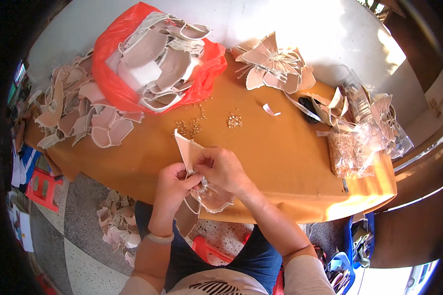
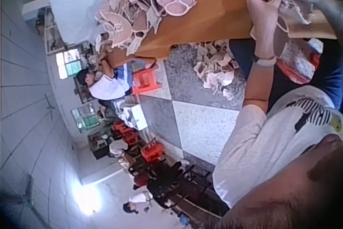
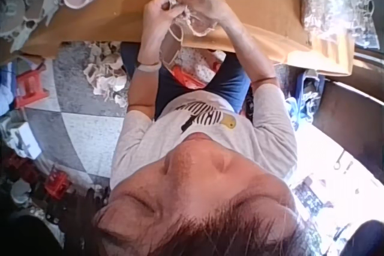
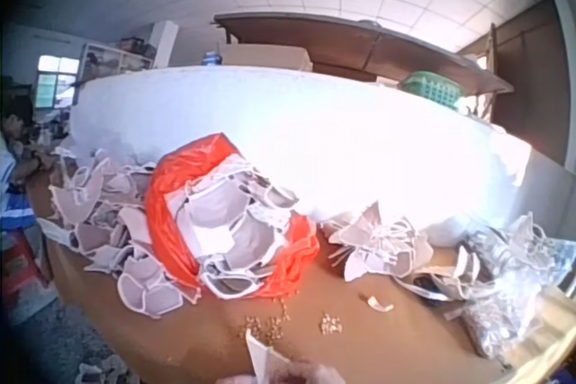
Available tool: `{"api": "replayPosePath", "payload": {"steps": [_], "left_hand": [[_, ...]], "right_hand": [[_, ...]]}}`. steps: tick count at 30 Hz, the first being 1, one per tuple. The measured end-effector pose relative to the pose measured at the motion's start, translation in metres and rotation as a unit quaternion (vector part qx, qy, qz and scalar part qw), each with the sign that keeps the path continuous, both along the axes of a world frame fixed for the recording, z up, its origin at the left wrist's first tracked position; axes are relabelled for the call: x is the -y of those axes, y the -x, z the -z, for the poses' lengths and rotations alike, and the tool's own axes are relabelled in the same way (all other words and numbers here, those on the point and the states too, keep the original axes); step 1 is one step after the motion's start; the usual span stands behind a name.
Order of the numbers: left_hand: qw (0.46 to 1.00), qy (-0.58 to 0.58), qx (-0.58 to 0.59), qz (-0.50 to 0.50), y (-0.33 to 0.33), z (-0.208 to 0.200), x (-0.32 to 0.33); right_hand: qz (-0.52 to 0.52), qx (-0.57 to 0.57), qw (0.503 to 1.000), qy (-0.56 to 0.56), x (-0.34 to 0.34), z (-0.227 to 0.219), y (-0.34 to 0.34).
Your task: Manually attaching small decorative gold-colored eyelets or studs to shoe upper components.
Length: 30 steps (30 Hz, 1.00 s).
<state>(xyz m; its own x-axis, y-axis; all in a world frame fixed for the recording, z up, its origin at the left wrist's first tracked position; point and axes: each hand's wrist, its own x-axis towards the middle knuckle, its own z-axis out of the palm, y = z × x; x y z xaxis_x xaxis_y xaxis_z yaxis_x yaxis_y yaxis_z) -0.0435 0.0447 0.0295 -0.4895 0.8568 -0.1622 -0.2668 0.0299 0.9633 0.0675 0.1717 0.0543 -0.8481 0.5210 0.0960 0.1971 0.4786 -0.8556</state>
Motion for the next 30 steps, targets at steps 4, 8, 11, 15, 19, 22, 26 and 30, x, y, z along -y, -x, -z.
{"api": "replayPosePath", "payload": {"steps": [4, 8, 11, 15, 19, 22, 26, 30], "left_hand": [[1.000, 0.004, -0.013, 0.000, 0.001, -0.002, 0.001], [0.997, -0.016, 0.068, 0.011, 0.002, 0.000, 0.003], [0.999, -0.015, 0.042, -0.005, 0.000, -0.003, 0.004], [0.999, -0.016, 0.045, -0.020, -0.002, -0.003, 0.005], [0.999, 0.008, 0.039, -0.034, -0.001, -0.003, 0.001], [0.999, 0.011, 0.028, -0.035, 0.000, -0.002, -0.001], [0.999, 0.019, 0.035, -0.033, 0.002, -0.004, -0.002], [0.999, 0.019, 0.029, -0.030, 0.000, -0.006, -0.003]], "right_hand": [[0.038, 0.012, 0.999, 0.012, 0.002, 0.000, 0.004], [0.050, -0.011, 0.987, 0.149, -0.015, 0.004, 0.006], [0.063, -0.013, 0.970, 0.233, -0.024, -0.005, 0.008], [0.093, -0.091, 0.955, 0.266, -0.037, 0.003, 0.008], [0.144, -0.120, 0.956, 0.228, -0.053, 0.013, 0.009], [0.154, -0.093, 0.966, 0.187, -0.068, 0.013, 0.006], [0.163, 0.038, 0.983, 0.070, -0.072, -0.003, 0.001], [0.114, -0.008, 0.977, -0.182, -0.065, -0.010, -0.011]]}}
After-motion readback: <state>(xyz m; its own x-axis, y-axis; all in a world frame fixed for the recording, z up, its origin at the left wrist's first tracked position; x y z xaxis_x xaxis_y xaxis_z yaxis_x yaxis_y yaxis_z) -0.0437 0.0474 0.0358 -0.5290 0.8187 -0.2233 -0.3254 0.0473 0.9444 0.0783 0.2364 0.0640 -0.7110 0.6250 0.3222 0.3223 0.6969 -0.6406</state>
